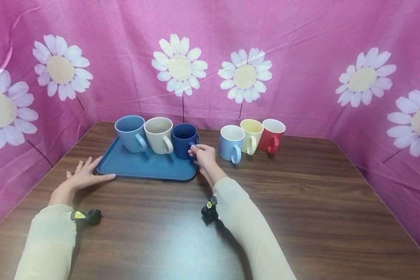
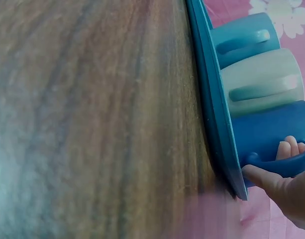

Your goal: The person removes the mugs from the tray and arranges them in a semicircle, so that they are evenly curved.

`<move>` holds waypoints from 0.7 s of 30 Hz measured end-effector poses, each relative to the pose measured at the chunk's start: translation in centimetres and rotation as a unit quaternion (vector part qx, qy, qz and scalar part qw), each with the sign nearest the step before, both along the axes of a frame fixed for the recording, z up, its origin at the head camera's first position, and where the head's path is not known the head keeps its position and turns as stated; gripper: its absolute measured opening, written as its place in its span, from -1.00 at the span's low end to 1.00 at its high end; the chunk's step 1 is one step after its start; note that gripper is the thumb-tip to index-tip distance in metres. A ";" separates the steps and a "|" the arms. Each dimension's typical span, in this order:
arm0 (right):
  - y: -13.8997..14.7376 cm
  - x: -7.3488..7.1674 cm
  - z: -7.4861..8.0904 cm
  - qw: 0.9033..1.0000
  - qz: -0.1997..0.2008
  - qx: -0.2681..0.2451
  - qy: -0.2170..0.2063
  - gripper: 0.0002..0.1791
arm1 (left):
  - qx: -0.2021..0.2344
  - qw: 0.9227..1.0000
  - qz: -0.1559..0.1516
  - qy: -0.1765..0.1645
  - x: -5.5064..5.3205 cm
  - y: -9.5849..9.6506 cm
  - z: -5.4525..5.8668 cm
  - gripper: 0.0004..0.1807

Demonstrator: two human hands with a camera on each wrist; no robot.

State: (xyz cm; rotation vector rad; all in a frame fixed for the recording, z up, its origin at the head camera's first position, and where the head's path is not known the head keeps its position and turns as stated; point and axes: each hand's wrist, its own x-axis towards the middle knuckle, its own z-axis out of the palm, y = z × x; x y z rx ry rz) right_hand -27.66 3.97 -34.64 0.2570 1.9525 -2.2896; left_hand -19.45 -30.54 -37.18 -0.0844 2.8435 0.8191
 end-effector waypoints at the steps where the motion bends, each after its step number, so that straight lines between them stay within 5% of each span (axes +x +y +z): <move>1: 0.0 0.0 0.0 1.000 0.004 -0.004 -0.003 -0.83 | -0.001 1.000 0.000 0.000 0.0 0.0 0.0 0.12; 21: 2.0 2.0 1.4 0.995 0.072 -0.061 -0.013 -0.82 | 0.006 1.000 0.001 -0.008 0.0 0.1 0.1 0.12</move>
